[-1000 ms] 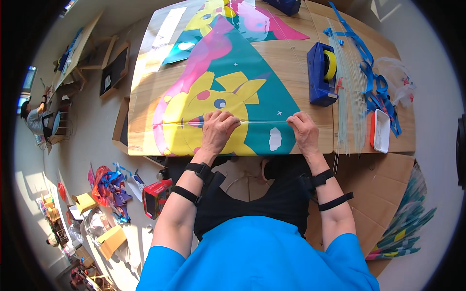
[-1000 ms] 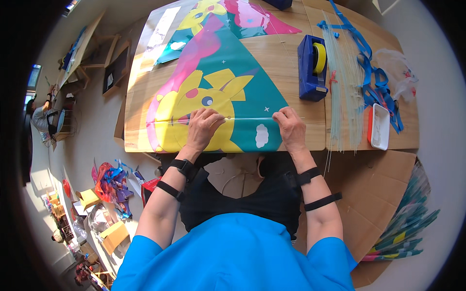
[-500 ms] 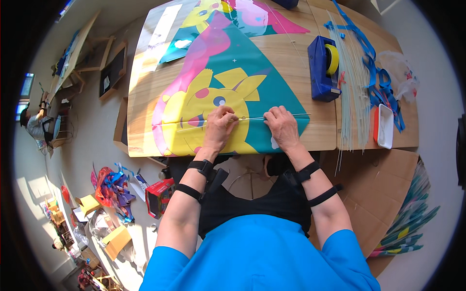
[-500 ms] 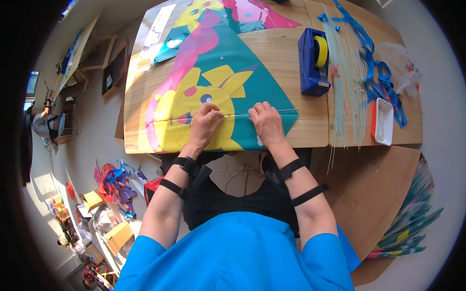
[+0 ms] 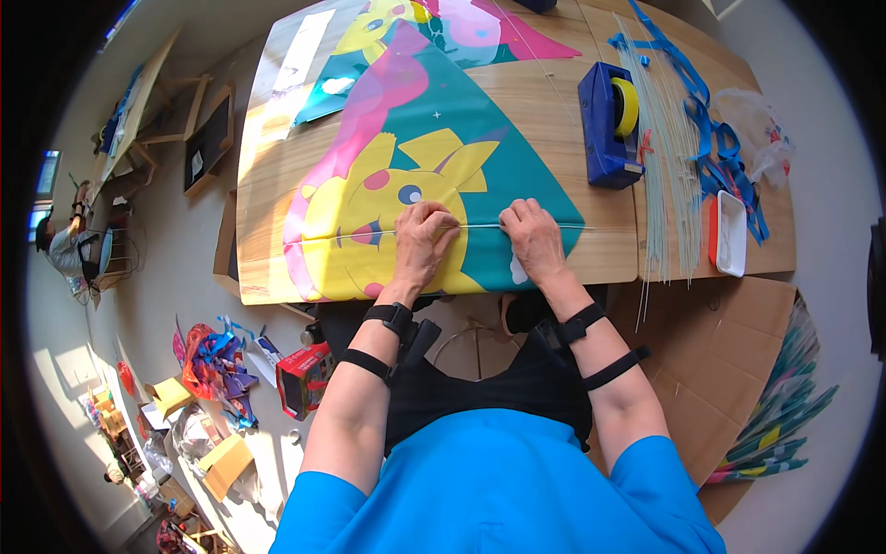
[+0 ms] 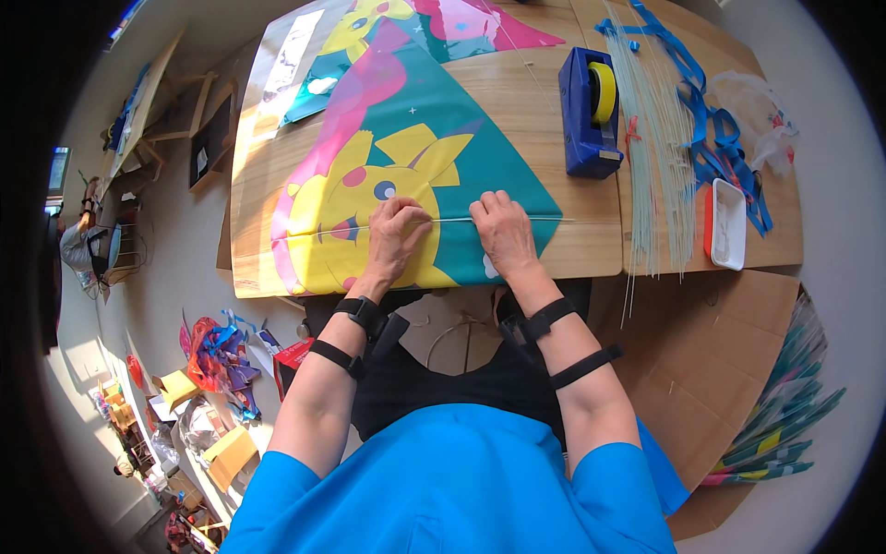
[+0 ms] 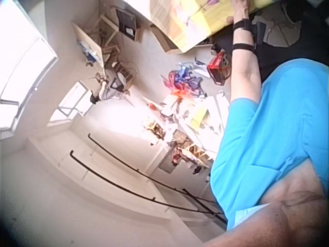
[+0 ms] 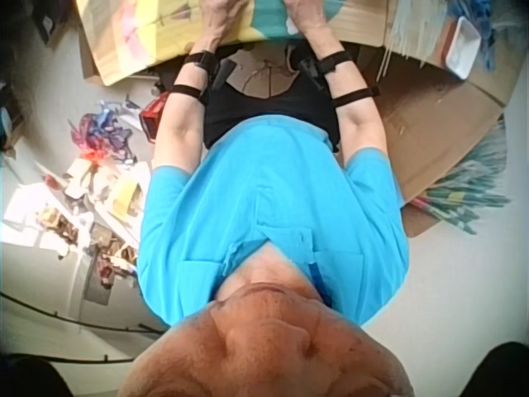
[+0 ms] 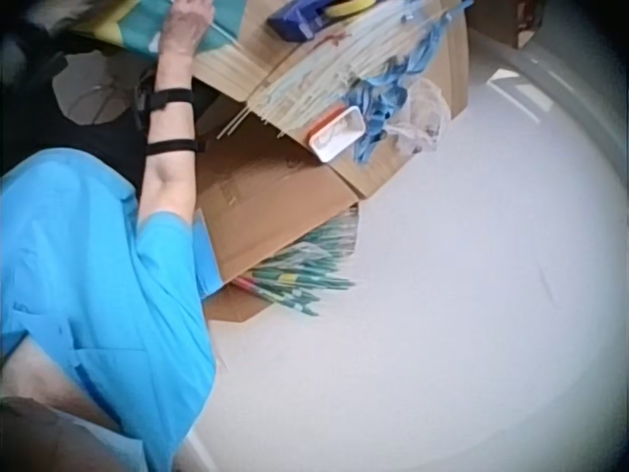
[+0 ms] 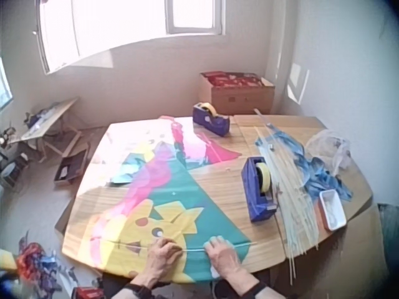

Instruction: The recorder is assembling and packaging colorful kites, rolling the material and using tape and string.

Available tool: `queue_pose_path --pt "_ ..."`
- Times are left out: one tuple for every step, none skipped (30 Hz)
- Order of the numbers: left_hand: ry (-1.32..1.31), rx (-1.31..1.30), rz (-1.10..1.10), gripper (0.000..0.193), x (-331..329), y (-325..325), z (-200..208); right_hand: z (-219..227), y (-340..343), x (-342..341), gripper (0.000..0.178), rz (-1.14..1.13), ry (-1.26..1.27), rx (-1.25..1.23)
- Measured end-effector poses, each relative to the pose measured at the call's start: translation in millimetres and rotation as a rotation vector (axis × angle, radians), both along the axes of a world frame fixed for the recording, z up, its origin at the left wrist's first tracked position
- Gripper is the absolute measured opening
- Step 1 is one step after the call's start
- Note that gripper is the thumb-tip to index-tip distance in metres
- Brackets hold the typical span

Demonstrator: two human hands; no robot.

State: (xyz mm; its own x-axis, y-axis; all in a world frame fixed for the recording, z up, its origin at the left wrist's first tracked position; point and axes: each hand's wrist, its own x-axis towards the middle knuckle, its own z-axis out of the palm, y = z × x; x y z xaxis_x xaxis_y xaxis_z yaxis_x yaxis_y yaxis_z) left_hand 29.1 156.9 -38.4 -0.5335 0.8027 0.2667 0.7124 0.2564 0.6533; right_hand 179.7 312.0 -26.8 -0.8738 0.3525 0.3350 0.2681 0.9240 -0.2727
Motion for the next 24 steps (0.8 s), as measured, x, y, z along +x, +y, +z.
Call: queue_pose_path --pt "0.008 0.004 0.000 0.015 0 0 0 0 -1 -1 0.004 0.002 0.002 0.001" --pt "0.016 0.010 0.001 0.015 0 0 0 0 -1 -1 0.004 0.004 0.003 0.005" --pt "0.024 0.016 0.001 0.015 0 0 0 1 -2 -2 0.004 0.007 0.004 0.008" --pt "0.025 0.015 0.003 0.015 0 0 -1 0 -2 -3 0.004 0.011 0.000 0.005" --pt "0.026 0.015 0.002 0.015 1 0 1 0 -2 -4 0.004 0.013 -0.004 0.002" --pt "0.027 0.016 0.001 0.015 1 1 3 0 -2 -5 0.004 0.015 -0.008 -0.001" --pt "0.031 0.009 0.001 0.015 1 1 5 -1 -3 -5 0.004 0.011 -0.010 -0.009" --pt "0.033 0.005 0.001 0.015 2 3 7 0 -2 -5 0.004 0.007 -0.014 -0.013" --pt "0.035 0.001 0.000 0.014 2 4 8 0 -2 -5 0.004 0.001 -0.018 -0.017" --pt "0.039 -0.013 0.000 0.014 1 3 9 -1 -4 -7 0.004 0.004 -0.006 -0.021" --pt "0.037 -0.021 -0.004 0.014 -1 2 9 -2 -5 -9 0.004 0.004 0.000 -0.019" --pt "0.030 -0.028 -0.010 0.014 -1 2 7 -3 -5 -8 0.004 0.001 0.001 -0.015" --pt "0.018 -0.026 -0.011 0.014 0 3 5 -3 -4 -8 0.004 0.003 -0.008 -0.015" --pt "0.013 -0.030 -0.009 0.014 -2 1 6 -4 -5 -10 0.004 0.008 -0.009 -0.022" --pt "0.008 -0.034 -0.006 0.013 -2 1 6 -3 -5 -11 0.005 0.013 -0.011 -0.028" --pt "0.017 -0.029 -0.006 0.013 -1 2 6 -3 -4 -10 0.005 0.004 -0.024 -0.029" --pt "0.015 -0.031 -0.009 0.013 -1 3 7 -2 -5 -11 0.005 0.000 -0.031 -0.035" --pt "0.012 -0.033 -0.011 0.013 -1 3 7 -2 -6 -12 0.006 -0.004 -0.038 -0.040" --pt "0.009 -0.035 -0.011 0.013 -1 3 8 -2 -6 -12 0.006 -0.010 -0.042 -0.040" --pt "0.007 -0.034 -0.014 0.013 -1 3 8 -2 -7 -13 0.007 -0.014 -0.044 -0.041" --pt "0.006 -0.032 -0.016 0.013 -2 3 7 -2 -7 -13 0.007 -0.017 -0.045 -0.041" --pt "0.004 -0.030 -0.017 0.013 -2 4 7 -2 -7 -14 0.007 -0.017 -0.045 -0.046" --pt "0.004 -0.034 -0.018 0.013 -2 3 7 -2 -8 -14 0.007 -0.016 -0.044 -0.053" --pt "0.005 -0.037 -0.019 0.013 -2 3 7 -1 -8 -15 0.007 -0.014 -0.044 -0.060"
